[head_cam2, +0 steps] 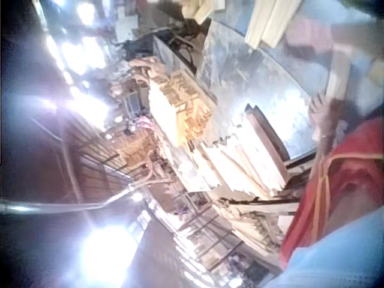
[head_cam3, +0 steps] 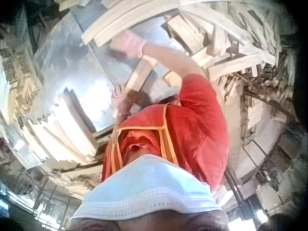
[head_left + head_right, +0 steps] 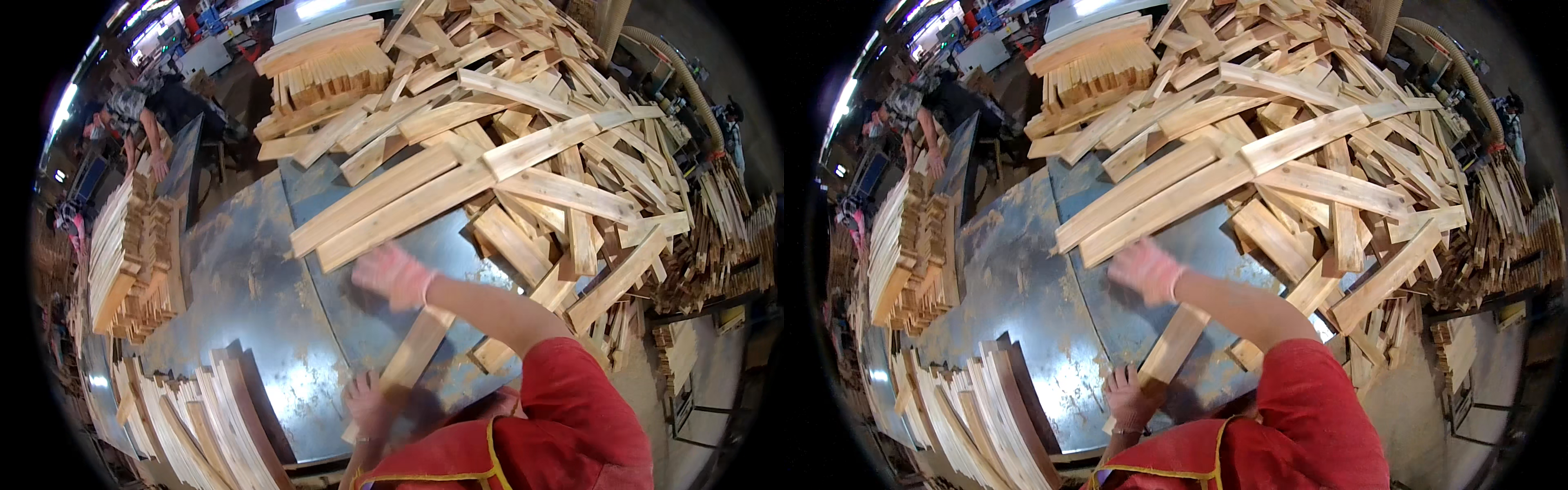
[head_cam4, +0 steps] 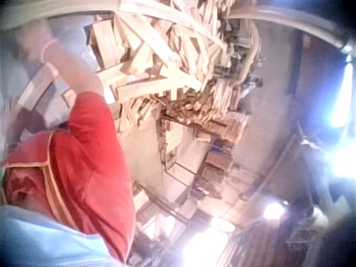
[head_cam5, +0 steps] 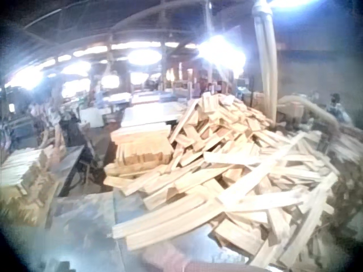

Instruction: The person sorts wooden planks on a metal table in a workshop. They pick up individual planks from a disorganized pile, inspect them, and place them into a neat stack.

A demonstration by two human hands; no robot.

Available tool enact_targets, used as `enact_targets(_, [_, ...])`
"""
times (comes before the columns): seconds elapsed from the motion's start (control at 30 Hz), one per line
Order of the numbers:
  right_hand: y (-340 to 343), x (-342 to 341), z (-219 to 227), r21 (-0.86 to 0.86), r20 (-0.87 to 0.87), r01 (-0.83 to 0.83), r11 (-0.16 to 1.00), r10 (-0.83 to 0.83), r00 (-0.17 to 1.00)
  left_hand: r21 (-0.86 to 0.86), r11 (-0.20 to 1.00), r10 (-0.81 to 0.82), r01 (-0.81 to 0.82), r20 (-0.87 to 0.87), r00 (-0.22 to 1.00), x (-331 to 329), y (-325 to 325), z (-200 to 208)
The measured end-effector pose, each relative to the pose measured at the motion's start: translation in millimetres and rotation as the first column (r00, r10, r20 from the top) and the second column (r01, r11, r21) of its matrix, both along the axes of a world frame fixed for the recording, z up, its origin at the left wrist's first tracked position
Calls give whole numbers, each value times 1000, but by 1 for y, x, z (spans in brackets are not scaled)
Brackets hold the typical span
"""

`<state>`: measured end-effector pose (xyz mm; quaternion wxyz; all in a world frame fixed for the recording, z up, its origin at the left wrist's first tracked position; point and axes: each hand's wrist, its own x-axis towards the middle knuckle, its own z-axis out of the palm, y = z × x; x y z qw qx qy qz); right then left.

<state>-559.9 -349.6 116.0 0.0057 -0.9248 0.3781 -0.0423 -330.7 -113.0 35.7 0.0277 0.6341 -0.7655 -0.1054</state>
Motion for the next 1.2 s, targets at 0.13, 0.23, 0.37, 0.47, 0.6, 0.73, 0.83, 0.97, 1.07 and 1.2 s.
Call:
enact_targets(0.13, [-98,-98,-36,28,-161,370,929,-361,919,10,1000,-8,7,31,999,-5,1,-11])
enact_targets(0.23, [-109,-104,-32,381,-180,475,794,-440,880,9,1000,-30,29,50,998,15,14,-28])
enact_targets(0.37, [-58,-64,-22,420,-38,346,839,-364,930,185,973,160,-135,-126,979,72,49,-56])
enact_targets(0.47, [-6,-50,-40,681,252,222,697,-508,824,591,783,573,-193,-565,594,88,49,31])
enact_targets(0.6, [87,49,-114,928,314,-116,354,-572,758,771,588,808,245,-548,-215,123,62,47])
enact_targets(0.73, [186,175,-24,972,120,-26,236,-394,911,701,701,685,-133,-610,399,170,112,-38])
enact_targets(0.83, [194,174,-42,940,294,-202,274,-355,887,676,723,690,-141,-703,172,171,91,27])
enact_targets(0.97, [202,82,-20,840,321,55,540,-575,753,397,822,569,-407,-578,585,223,99,11])
enact_targets(1.07, [204,-25,-36,705,342,357,613,-734,587,-160,875,472,-456,82,878,272,128,-4])
enact_targets(1.2, [225,-233,-49,518,369,826,221,-929,18,-529,807,546,-261,501,672,323,136,-18])
